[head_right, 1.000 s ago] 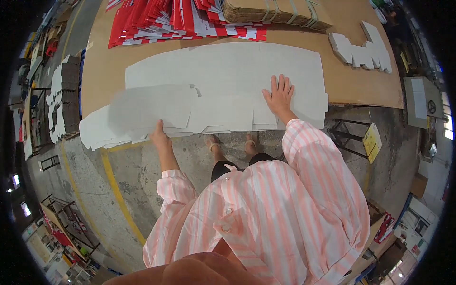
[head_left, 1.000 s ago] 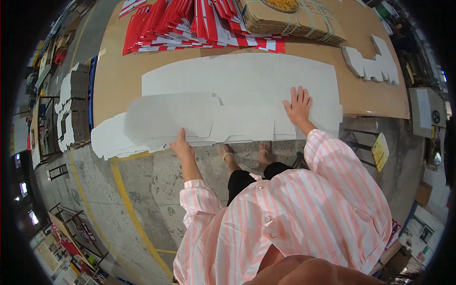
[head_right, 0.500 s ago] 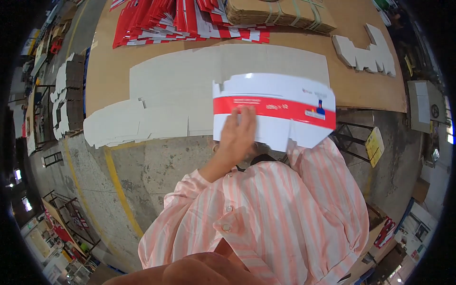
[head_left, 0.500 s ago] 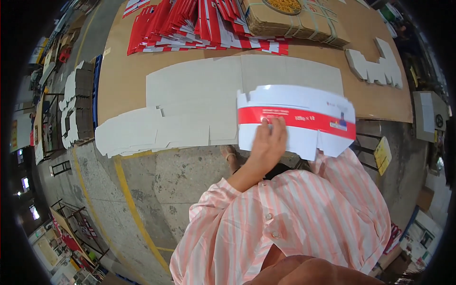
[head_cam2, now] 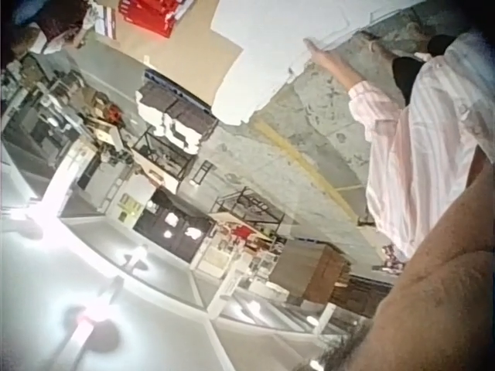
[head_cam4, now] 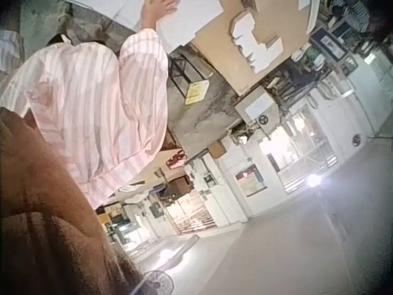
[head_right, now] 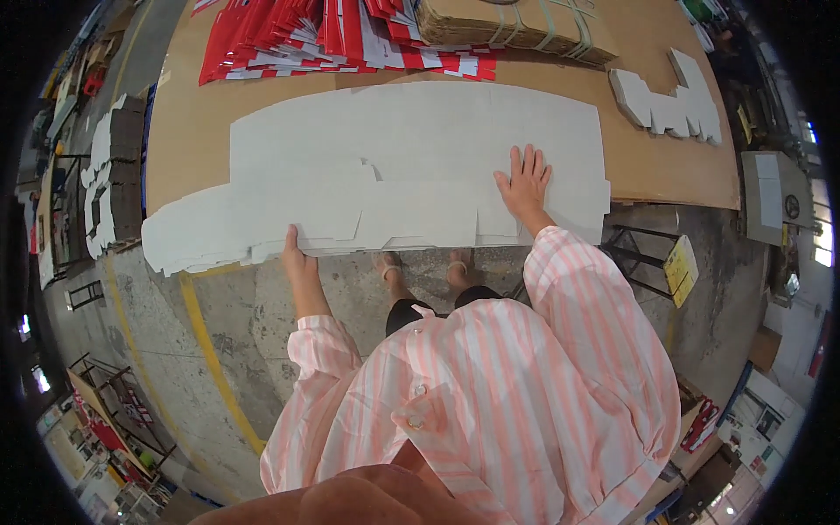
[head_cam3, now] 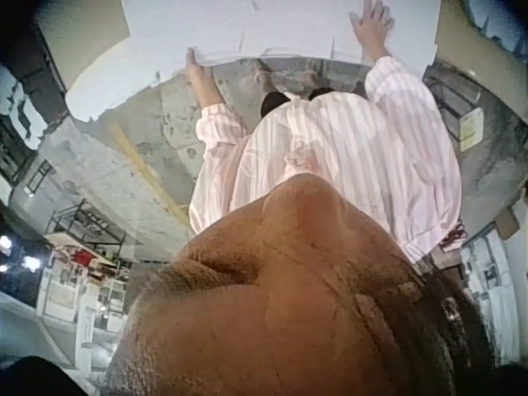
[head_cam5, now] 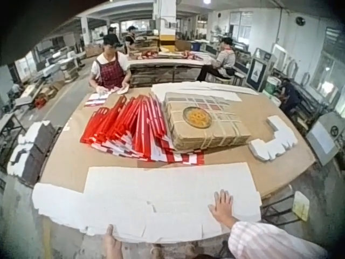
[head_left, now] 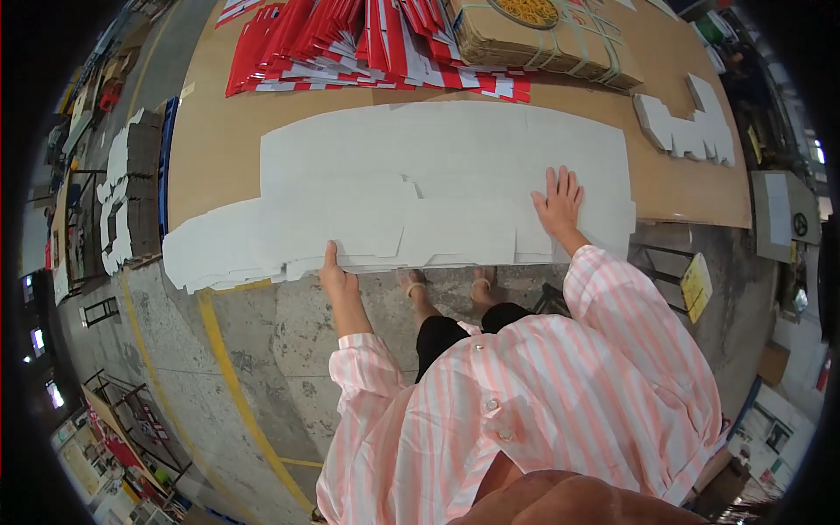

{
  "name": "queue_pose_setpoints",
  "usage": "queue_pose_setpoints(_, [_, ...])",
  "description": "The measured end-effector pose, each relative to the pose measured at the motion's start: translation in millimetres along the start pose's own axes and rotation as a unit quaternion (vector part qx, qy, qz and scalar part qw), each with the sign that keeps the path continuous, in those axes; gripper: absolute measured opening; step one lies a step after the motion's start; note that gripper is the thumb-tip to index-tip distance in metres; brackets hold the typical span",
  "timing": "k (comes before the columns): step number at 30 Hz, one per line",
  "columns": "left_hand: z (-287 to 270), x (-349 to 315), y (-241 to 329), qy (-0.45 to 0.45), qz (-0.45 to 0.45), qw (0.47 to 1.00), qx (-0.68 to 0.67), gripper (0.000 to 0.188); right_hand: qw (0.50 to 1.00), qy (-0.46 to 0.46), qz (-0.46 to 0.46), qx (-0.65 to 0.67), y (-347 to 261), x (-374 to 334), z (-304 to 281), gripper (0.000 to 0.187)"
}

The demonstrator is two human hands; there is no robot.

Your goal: Organizing and stacking flat cardboard packaging materials on a workbench.

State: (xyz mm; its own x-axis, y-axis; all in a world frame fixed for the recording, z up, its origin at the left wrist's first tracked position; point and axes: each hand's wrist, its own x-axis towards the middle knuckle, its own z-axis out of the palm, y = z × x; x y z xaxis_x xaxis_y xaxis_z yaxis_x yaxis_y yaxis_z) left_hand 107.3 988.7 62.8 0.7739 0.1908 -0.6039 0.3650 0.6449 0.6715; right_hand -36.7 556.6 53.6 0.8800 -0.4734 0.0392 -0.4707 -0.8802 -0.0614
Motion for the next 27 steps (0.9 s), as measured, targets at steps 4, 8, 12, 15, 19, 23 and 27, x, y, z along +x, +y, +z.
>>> queue_pose_setpoints(4, [16.0, -9.1, -22.1, -0.002, 0.233, 0.953, 0.192, 0.035, 1.000, 0.004, 0.016, -0.002, 10.9, -0.5, 0.1, 0.066])
queue_pose_setpoints(8, [15.1, -8.6, -18.2, 0.004, 0.219, 0.941, 0.260, 0.036, 1.000, 0.001, 0.019, 0.001, 11.2, 2.3, -0.1, 0.066])
queue_pose_setpoints(12, [1.1, -3.8, 5.6, -0.001, -0.012, 0.999, 0.030, 0.043, 1.000, -0.016, -0.001, -0.001, 5.1, 5.6, 5.3, 0.067])
queue_pose_setpoints(15, [5.2, -1.6, -13.2, 0.081, 0.200, 0.868, 0.446, 0.055, 0.999, 0.033, -0.021, 0.003, 21.7, 6.8, 15.0, 0.067])
queue_pose_setpoints(19, [-9.1, 12.8, -25.7, 0.026, 0.118, 0.970, 0.211, 0.047, 0.998, 0.051, -0.030, -0.037, 27.9, 1.9, 18.4, 0.063])
queue_pose_setpoints(23, [8.8, -9.8, 3.4, -0.037, 0.030, 0.999, -0.026, 0.045, 0.999, 0.023, -0.017, -0.043, 23.9, -1.7, 16.6, 0.063])
queue_pose_setpoints(27, [14.6, -9.9, 11.2, -0.051, 0.013, 0.994, -0.094, 0.051, 0.999, 0.010, -0.010, -0.050, 22.8, 2.0, 17.7, 0.063])
